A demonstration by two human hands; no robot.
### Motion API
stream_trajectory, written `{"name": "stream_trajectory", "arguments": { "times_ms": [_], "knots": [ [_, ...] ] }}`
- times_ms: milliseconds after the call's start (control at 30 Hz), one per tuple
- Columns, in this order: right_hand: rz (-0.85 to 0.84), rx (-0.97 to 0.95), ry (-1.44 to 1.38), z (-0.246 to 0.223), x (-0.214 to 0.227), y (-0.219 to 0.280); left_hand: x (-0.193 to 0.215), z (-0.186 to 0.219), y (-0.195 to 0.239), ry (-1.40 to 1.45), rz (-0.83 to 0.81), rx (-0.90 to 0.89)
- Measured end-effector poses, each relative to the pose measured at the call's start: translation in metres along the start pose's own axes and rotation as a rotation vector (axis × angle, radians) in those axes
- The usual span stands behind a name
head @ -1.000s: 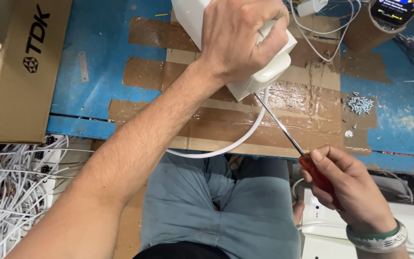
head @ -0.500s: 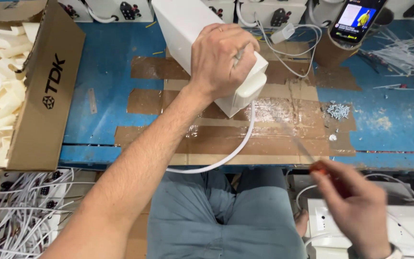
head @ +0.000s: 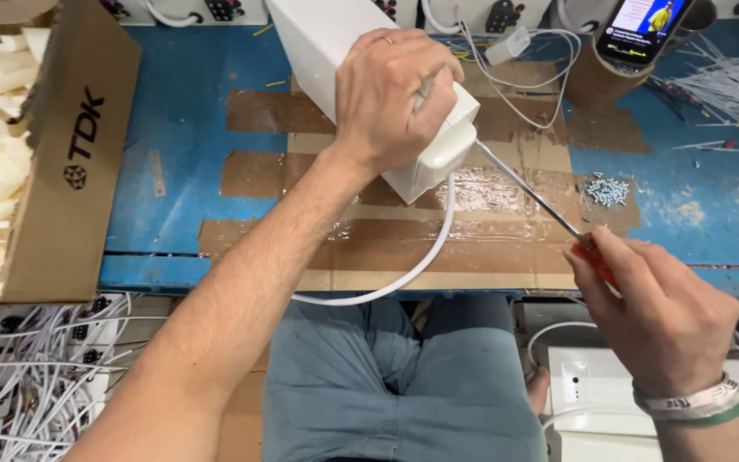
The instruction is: The person sits at a workbench and uses a red-handled screwdriver to drive screws and fasten a white plastic bracket to the underside of a white electronic enclosure. They then place the finished enclosure onto a stack of similar units and take more white plastic brackets from a cardboard box.
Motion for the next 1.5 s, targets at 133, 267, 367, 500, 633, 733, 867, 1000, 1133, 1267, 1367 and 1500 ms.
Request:
{"name": "stream_trajectory", "arguments": {
  "times_ms": [133, 267, 367, 500, 633, 733, 867, 1000, 1133, 1267, 1367, 1500],
  "knots": [
    [0.004, 0.035, -0.029, 0.01, -0.008, 0.002, -0.001, -0.001, -0.002, -0.005, -0.021, -0.007],
    [-0.041, -0.063, -0.148, 0.027, -0.018, 0.005, -0.002, -0.002, 0.0, -0.007, -0.007, -0.042],
    [-0.09, -0.145, -0.218, 0.037, -0.028, 0.008, -0.002, -0.003, 0.001, -0.012, -0.002, -0.049],
    [-0.124, -0.185, -0.257, 0.051, -0.038, 0.014, -0.003, -0.003, 0.001, -0.014, 0.001, -0.056],
    [-0.198, -0.266, -0.42, 0.045, -0.037, 0.012, -0.003, -0.004, -0.004, -0.007, -0.019, -0.043],
    [-0.145, -0.265, -0.437, 0.035, -0.026, 0.027, -0.005, 0.0, -0.003, -0.005, -0.031, -0.015],
    [-0.022, -0.347, -0.475, 0.037, -0.023, 0.054, 0.001, 0.0, 0.003, -0.019, -0.012, -0.013],
    [-0.019, -0.386, -0.614, 0.052, -0.029, 0.063, 0.004, 0.006, -0.001, -0.014, -0.003, -0.033],
    [-0.083, -0.401, -0.771, 0.052, -0.049, 0.08, 0.004, 0.001, -0.004, -0.001, -0.003, -0.009],
    [-0.108, -0.45, -0.796, 0.038, -0.077, 0.112, -0.001, 0.002, -0.002, -0.002, 0.001, -0.017],
    [-0.108, -0.521, -0.881, 0.03, -0.089, 0.121, -0.001, 0.0, -0.001, -0.014, -0.003, -0.023],
    [-0.061, -0.558, -0.914, 0.027, -0.094, 0.123, -0.003, -0.003, 0.0, -0.013, -0.007, -0.034]
  ]
}}
Point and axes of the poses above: each hand's wrist, its own y-axis away from the middle knuckle, its own x-axis out of the back of the hand, z = x × y, the point moved 9 cm from there along -y, towards the middle knuckle, and after that the axes turned 4 degrees about y, right-handed, at the moved point
